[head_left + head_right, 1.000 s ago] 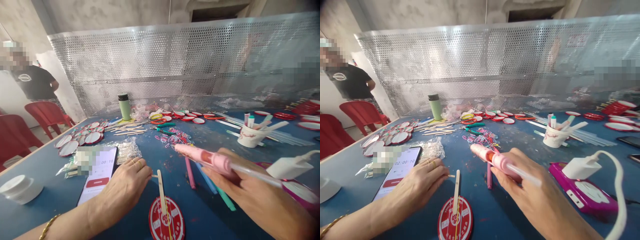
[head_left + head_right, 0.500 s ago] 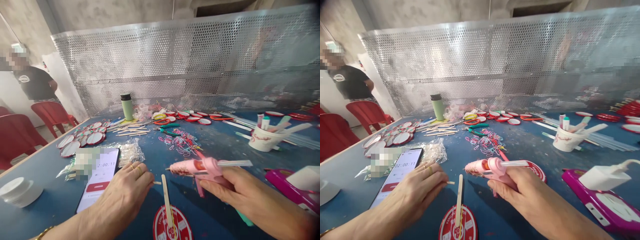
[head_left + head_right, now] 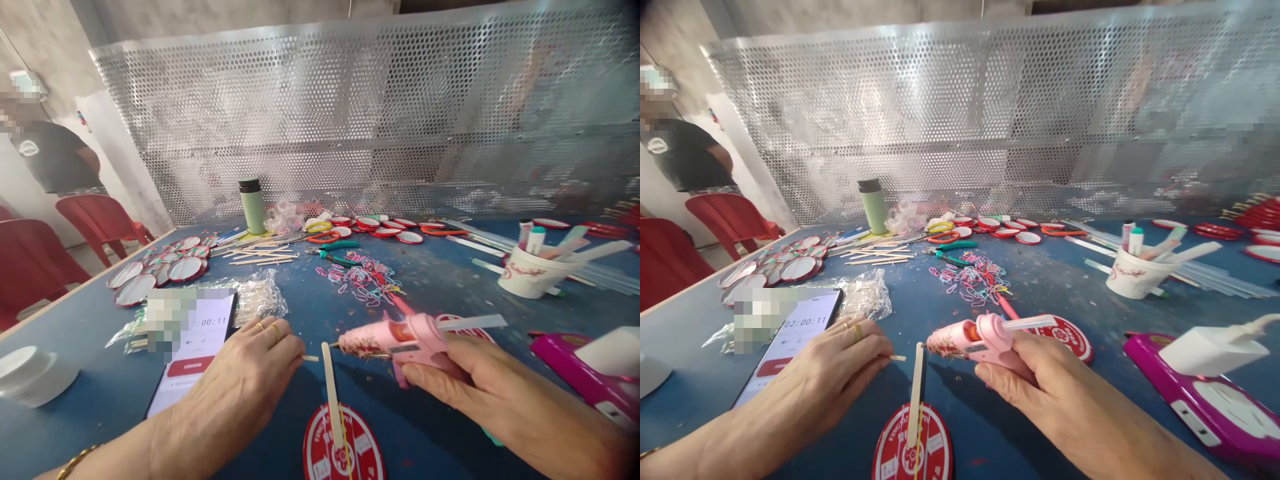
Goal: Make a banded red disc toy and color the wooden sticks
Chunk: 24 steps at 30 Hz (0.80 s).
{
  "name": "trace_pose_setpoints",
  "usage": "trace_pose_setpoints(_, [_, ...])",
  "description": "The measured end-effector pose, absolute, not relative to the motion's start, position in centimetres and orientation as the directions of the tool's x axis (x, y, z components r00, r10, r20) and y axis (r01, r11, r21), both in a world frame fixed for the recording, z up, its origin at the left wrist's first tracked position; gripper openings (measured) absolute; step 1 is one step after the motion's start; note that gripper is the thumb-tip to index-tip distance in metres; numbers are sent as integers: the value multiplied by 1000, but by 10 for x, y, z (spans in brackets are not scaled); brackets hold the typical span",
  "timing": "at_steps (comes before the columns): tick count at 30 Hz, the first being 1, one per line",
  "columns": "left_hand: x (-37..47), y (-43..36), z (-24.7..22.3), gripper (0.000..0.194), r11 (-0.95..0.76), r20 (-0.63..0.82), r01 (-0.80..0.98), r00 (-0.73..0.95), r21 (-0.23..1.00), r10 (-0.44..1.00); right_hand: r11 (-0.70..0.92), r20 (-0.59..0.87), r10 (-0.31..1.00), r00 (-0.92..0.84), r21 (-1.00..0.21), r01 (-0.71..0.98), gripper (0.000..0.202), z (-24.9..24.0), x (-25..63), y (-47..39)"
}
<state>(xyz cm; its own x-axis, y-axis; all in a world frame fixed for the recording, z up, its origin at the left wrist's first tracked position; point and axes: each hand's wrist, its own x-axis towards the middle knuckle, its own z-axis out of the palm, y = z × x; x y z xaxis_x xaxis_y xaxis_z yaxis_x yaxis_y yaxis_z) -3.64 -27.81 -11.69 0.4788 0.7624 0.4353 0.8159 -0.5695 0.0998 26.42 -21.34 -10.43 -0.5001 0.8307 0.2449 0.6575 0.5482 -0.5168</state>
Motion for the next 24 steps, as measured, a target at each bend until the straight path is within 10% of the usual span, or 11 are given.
trace_pose_setpoints(24, [-34,-281,-108,26,-561,404,824,486,85,775,309,30,935,-352,-556,772,65,-107,263,-219])
